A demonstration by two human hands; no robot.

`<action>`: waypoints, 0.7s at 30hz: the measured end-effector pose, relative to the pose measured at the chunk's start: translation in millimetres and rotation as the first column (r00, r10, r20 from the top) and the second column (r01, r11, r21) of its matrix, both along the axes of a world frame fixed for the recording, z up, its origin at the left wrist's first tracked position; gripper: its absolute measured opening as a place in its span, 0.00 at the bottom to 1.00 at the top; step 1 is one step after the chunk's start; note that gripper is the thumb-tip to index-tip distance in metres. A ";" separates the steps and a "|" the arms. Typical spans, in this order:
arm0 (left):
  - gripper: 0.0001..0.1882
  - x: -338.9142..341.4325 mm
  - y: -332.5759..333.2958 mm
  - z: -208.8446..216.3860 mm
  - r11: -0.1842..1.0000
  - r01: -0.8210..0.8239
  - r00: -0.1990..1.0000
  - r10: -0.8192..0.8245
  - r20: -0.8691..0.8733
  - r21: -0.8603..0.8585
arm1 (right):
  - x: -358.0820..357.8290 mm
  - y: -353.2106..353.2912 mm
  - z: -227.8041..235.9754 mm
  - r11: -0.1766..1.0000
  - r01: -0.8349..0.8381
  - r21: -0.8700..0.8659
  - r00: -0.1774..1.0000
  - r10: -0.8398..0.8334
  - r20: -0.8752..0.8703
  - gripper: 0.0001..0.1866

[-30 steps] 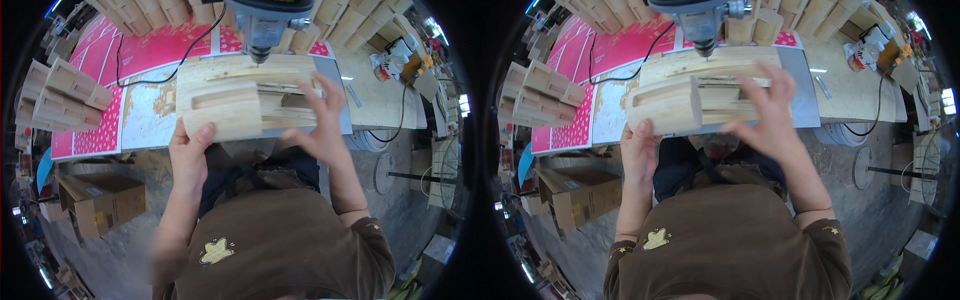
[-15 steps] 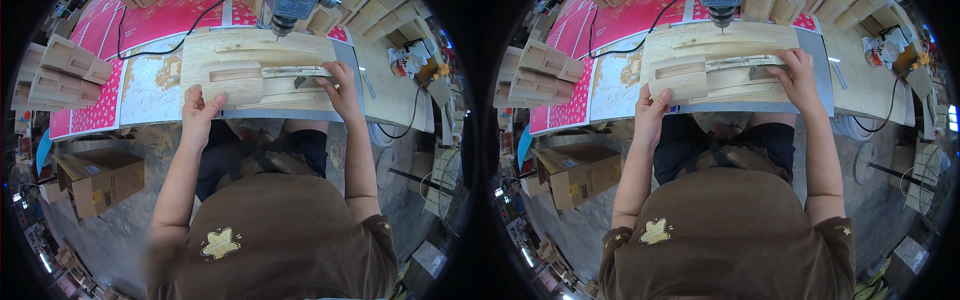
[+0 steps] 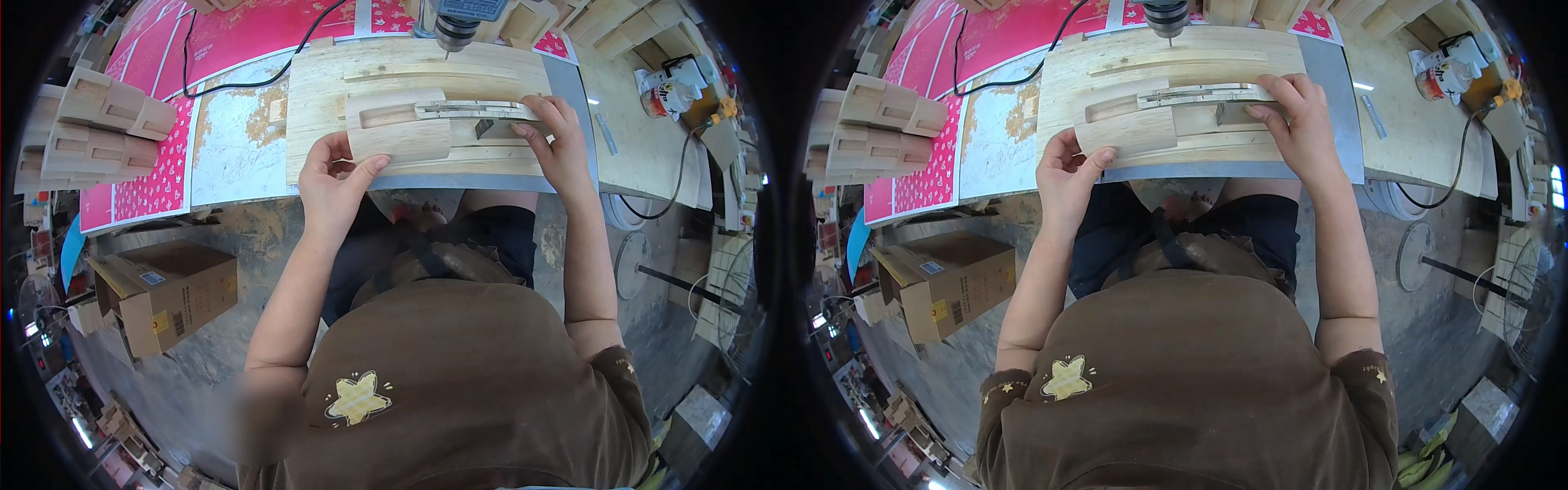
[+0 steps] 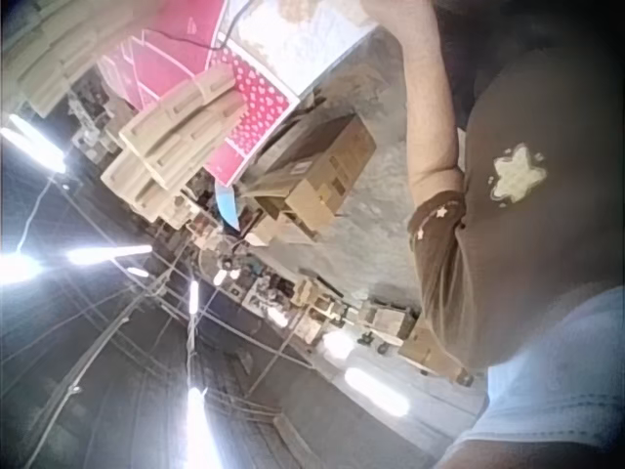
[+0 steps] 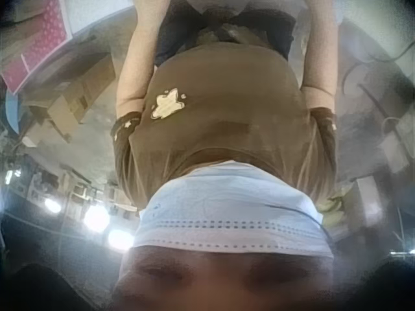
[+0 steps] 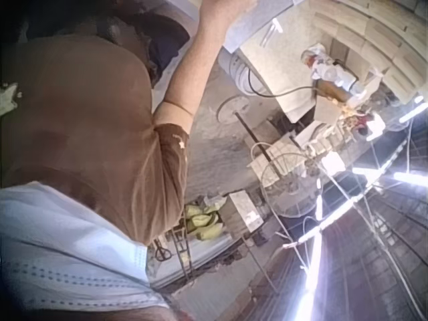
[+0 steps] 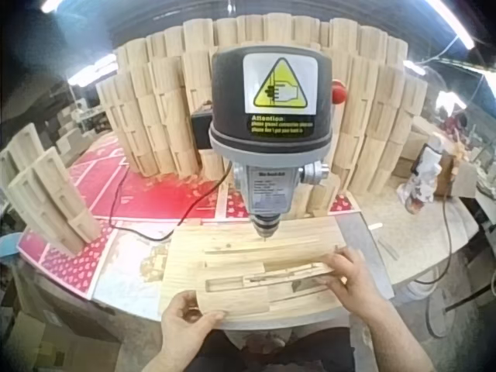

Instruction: Drilling alignment holes into wooden cylindrical components using a drill press jig.

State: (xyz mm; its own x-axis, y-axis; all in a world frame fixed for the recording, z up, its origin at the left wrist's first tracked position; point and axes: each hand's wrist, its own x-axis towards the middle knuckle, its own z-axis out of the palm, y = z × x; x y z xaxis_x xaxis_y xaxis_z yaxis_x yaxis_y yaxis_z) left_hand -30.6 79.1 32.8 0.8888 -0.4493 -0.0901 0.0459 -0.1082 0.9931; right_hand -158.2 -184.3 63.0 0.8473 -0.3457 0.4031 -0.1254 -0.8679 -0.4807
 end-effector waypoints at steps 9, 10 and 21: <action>0.27 -0.7 -5.2 -7.9 0.977 -0.121 0.815 -0.004 0.580 0.178 | 1.6 4.6 -3.8 0.995 0.064 -0.070 0.998 -0.062 0.028 0.17; 0.27 -1.0 -5.9 -6.9 0.972 -0.125 0.797 -0.020 0.604 0.197 | 2.8 4.4 -3.8 0.995 0.064 -0.070 0.998 -0.062 0.025 0.17; 0.28 -0.4 -14.8 -6.4 0.975 -0.129 0.739 -0.026 0.674 0.180 | 5.5 5.1 -3.4 0.992 0.089 -0.091 0.996 -0.086 0.031 0.17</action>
